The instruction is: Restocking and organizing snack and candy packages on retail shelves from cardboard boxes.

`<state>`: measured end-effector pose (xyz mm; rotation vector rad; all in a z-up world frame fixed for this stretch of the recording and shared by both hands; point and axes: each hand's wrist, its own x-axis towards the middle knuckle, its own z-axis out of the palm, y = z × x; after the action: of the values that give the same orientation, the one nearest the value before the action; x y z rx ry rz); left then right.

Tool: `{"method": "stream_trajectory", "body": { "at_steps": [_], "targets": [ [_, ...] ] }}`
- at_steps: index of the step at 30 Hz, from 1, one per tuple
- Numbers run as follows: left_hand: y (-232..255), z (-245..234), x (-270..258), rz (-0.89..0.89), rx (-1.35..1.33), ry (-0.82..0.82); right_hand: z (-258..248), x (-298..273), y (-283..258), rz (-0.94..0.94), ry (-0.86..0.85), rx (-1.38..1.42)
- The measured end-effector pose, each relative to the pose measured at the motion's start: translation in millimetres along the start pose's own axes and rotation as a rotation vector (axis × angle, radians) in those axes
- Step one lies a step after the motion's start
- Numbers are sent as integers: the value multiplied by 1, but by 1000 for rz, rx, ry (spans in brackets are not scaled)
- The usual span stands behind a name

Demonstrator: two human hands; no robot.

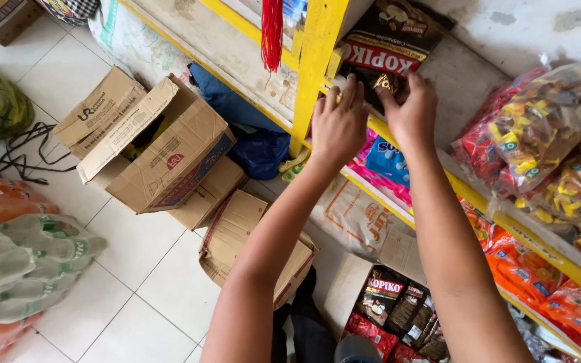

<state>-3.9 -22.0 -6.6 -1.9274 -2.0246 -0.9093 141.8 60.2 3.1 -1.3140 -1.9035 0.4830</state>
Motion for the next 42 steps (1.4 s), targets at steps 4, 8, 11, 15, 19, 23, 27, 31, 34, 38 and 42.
{"method": "stream_trajectory", "body": {
  "at_steps": [4, 8, 11, 15, 19, 23, 27, 31, 34, 38, 42],
  "targets": [
    [-11, -18, -25, 9, -267, 47, -11, -22, -20, -135, 137, -157],
    [-12, -34, -60, -17, -532, 71, -23, -59, -29, -167, 218, 14],
    [-10, -44, -91, -44, -616, 28, -30, -99, -26, -110, 245, 212],
    [4, -52, -138, -106, -714, -114, -42, -169, -10, 27, 225, 664],
    [25, -52, -185, -166, -828, -227, -59, -251, 2, 375, 339, 897],
    [62, -39, -233, -149, -929, -331, -75, -342, 33, 489, 449, 988],
    [112, -13, -285, -102, -1033, -501, -90, -435, 78, 643, 610, 883],
    [162, 34, -352, -52, -1092, -722, -109, -525, 117, 735, 726, 749],
    [195, 70, -407, -26, -1094, -911, -111, -602, 161, 821, 798, 670],
    [227, 132, -488, -7, -1041, -1136, -99, -715, 233, 914, 909, 596],
    [237, 209, -582, -28, -970, -1277, -78, -801, 291, 1035, 926, 494]
  ]
}}
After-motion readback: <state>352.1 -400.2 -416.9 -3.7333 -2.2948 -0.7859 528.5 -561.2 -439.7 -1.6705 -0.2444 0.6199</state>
